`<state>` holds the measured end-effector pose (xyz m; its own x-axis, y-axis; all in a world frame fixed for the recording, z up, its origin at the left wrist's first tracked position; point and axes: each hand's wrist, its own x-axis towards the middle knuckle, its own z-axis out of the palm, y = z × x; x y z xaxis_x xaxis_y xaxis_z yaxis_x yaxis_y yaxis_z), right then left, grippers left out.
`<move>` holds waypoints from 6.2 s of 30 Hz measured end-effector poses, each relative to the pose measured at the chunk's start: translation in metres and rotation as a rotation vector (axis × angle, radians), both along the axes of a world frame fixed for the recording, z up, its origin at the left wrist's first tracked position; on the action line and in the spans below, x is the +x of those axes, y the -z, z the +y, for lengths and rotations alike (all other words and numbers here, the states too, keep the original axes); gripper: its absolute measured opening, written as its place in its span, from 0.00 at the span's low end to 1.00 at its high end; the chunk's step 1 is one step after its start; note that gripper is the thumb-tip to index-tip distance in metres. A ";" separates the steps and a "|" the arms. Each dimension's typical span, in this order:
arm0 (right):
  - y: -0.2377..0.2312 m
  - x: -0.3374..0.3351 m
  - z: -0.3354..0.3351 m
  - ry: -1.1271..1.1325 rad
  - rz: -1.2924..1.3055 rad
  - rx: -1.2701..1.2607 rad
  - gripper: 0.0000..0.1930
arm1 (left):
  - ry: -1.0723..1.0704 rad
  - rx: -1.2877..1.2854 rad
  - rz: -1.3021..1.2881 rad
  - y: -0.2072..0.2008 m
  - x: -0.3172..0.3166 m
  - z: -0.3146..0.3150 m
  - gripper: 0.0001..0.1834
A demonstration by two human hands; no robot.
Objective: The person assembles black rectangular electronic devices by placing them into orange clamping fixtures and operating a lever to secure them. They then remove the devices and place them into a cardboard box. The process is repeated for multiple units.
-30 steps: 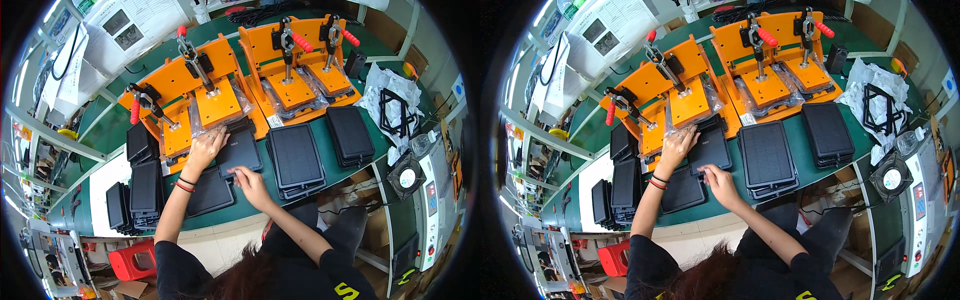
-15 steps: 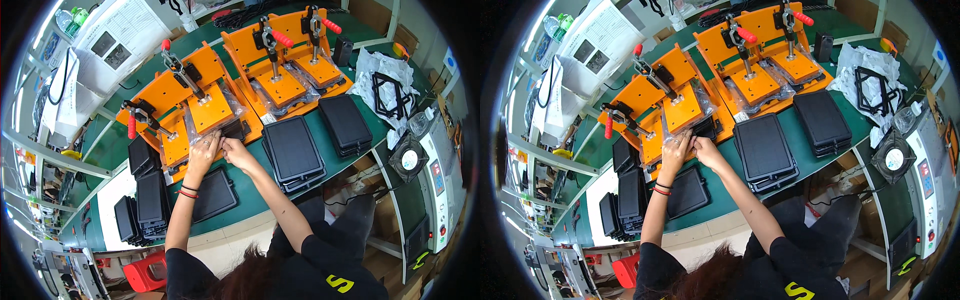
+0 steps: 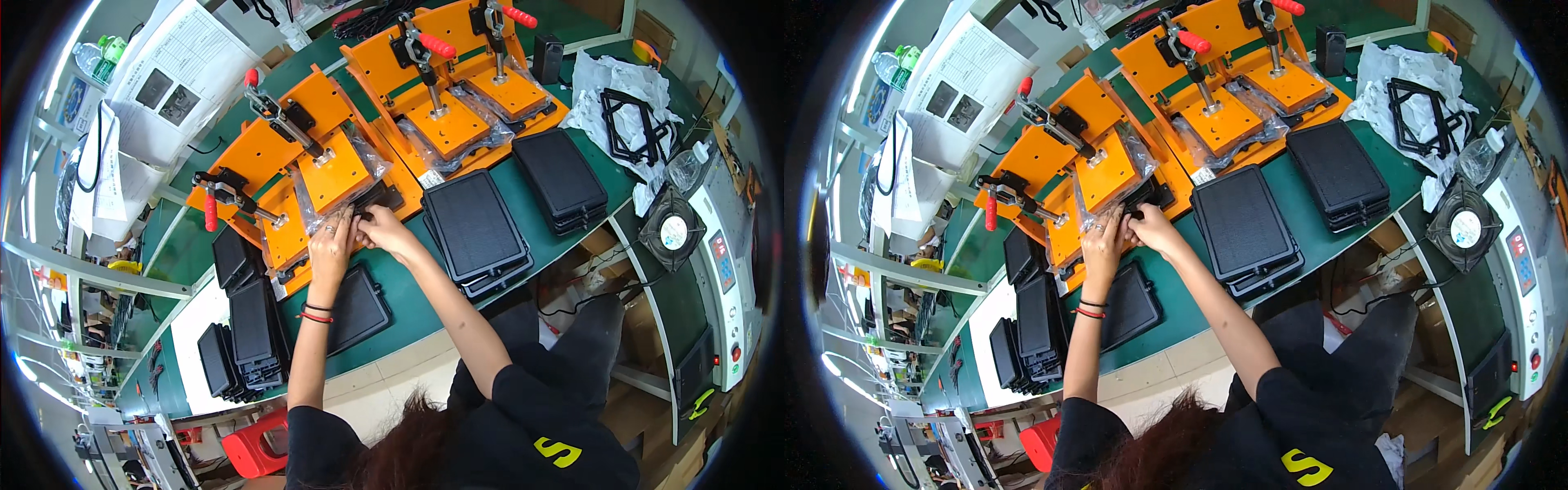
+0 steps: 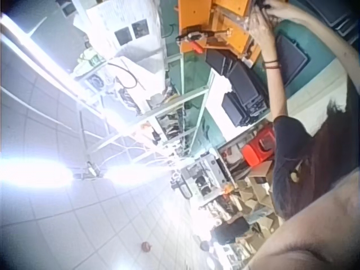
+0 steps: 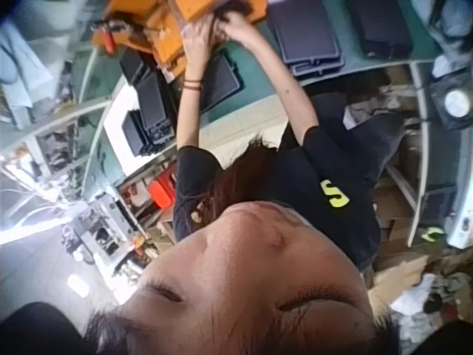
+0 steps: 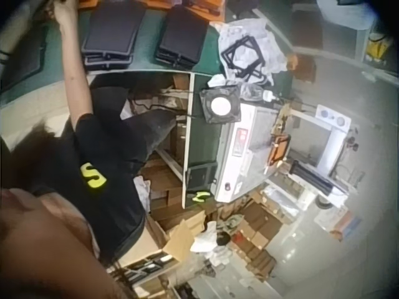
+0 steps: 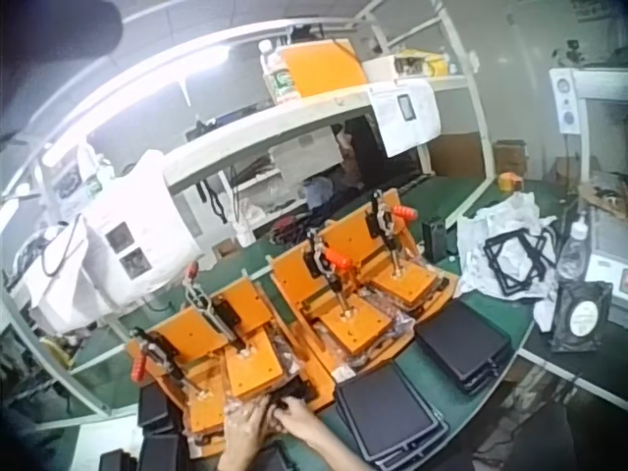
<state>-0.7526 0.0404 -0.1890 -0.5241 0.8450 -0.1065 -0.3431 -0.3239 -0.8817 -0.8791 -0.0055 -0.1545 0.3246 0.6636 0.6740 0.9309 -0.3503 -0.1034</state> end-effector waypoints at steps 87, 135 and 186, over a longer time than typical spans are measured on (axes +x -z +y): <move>-0.069 0.286 -0.114 0.471 -0.127 0.244 0.13 | 0.687 -0.860 -0.521 -0.105 0.218 0.096 0.29; -0.106 0.500 -0.775 1.598 -2.205 -1.021 0.15 | 1.489 -0.806 -0.342 0.040 0.609 -0.150 0.11; -0.026 0.441 -0.320 1.583 -1.107 0.210 0.12 | 1.082 -2.731 -1.509 0.039 0.607 -0.070 0.27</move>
